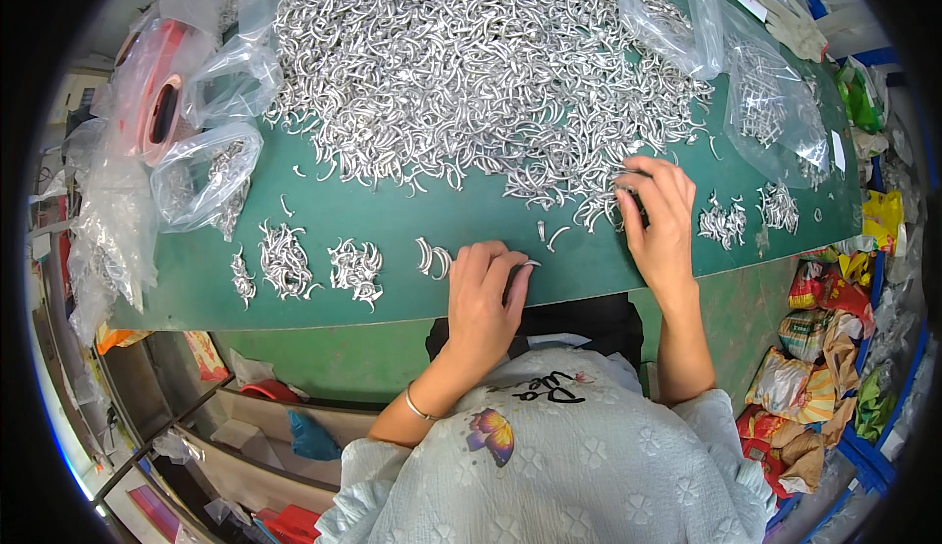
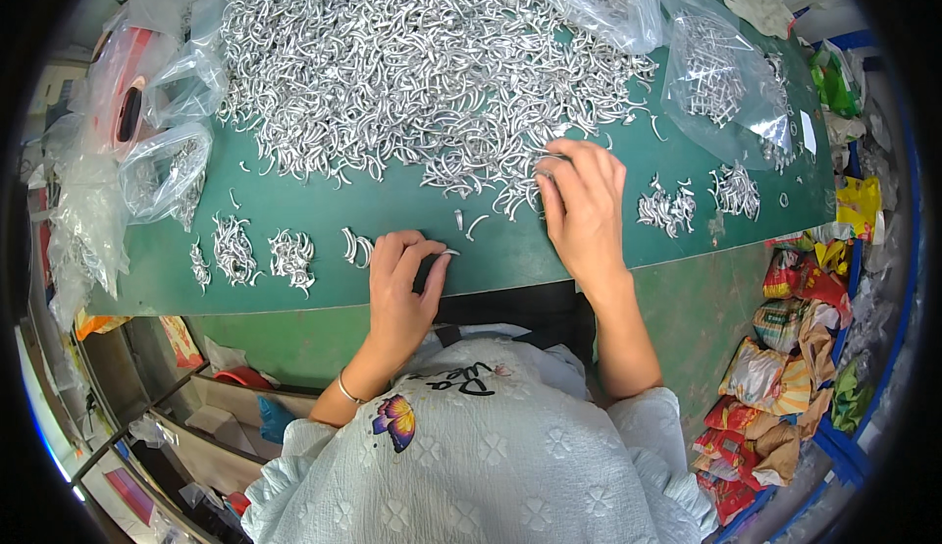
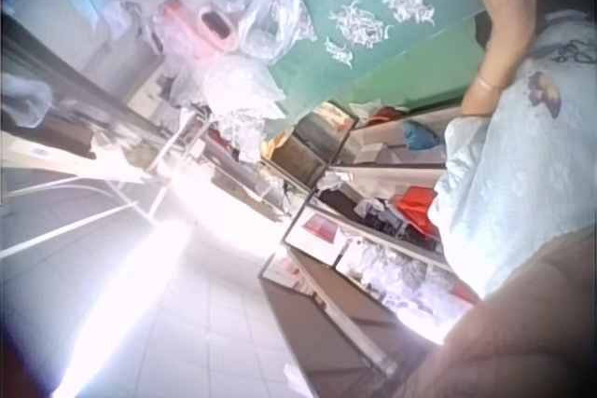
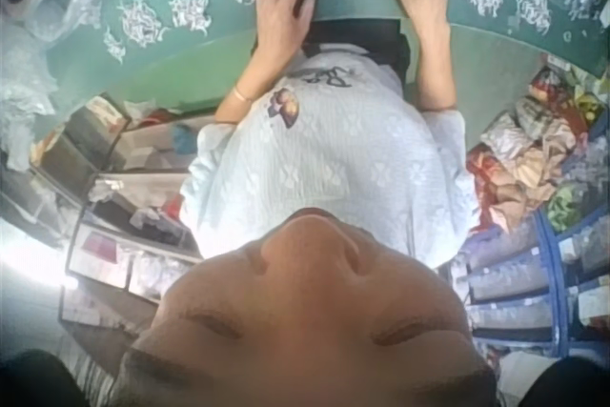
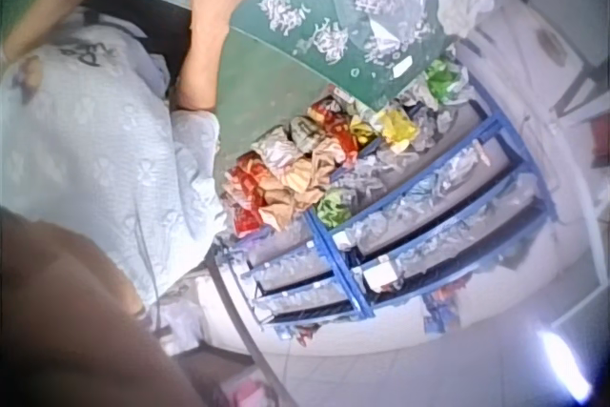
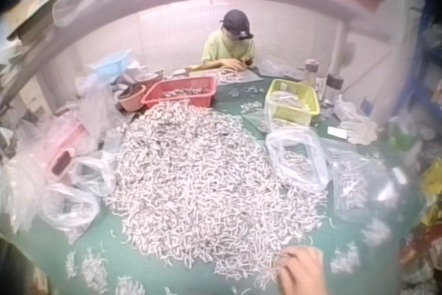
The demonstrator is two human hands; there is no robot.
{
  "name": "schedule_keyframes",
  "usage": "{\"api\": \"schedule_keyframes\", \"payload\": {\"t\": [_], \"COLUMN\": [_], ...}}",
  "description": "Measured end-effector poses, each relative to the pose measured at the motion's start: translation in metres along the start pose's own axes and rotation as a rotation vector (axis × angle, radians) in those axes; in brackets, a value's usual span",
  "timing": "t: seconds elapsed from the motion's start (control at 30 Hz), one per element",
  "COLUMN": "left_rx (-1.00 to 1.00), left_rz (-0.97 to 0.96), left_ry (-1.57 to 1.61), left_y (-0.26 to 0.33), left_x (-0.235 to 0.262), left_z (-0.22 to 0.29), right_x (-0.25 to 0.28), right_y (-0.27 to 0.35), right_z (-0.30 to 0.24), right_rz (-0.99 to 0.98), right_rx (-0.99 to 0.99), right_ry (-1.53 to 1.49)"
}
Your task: The person sorts small dried silver fish by hand on a green worktable, picking them up from a large pile and placing them into smaller groups.
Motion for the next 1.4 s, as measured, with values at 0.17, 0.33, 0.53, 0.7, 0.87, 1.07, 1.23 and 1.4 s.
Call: {"api": "schedule_keyframes", "payload": {"t": [0.17, 0.33, 0.53, 0.7, 0.87, 1.07, 1.23, 1.4], "left_rx": [0.002, -0.006, -0.007, -0.004, -0.011, -0.004, -0.006, -0.045], "left_rz": [0.019, 0.014, 0.015, 0.025, 0.028, 0.041, 0.041, 0.023], "left_ry": [-0.005, -0.007, 0.000, -0.022, -0.044, -0.033, -0.039, -0.024], "left_y": [0.001, 0.000, 0.002, 0.003, -0.003, -0.003, -0.003, -0.002], "left_x": [-0.002, -0.001, -0.001, -0.004, -0.006, -0.008, -0.008, -0.007], "left_z": [-0.002, -0.001, -0.001, -0.001, 0.003, -0.001, 0.000, 0.000], "right_x": [-0.008, -0.031, -0.024, 0.002, 0.000, -0.012, -0.005, -0.002], "right_y": [-0.001, 0.002, 0.011, 0.021, 0.016, 0.010, 0.014, 0.019], "right_z": [-0.028, -0.062, -0.046, -0.014, -0.025, -0.026, -0.024, -0.021], "right_rz": [-0.032, -0.150, -0.101, -0.011, -0.098, -0.077, -0.055, -0.086], "right_rx": [-0.002, 0.039, 0.027, -0.192, -0.107, -0.090, -0.093, -0.183], "right_ry": [-0.144, -0.144, -0.200, -0.239, -0.128, -0.068, -0.161, -0.241]}}
Point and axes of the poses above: each hand's wrist, its own y-axis away from the middle knuckle, its own x-axis out of the back of the hand, z = x × y, the point moved 4 cm from there along -y, towards the middle knuckle, and after that the axes turned 11 degrees about -z, right-handed, at the moved point
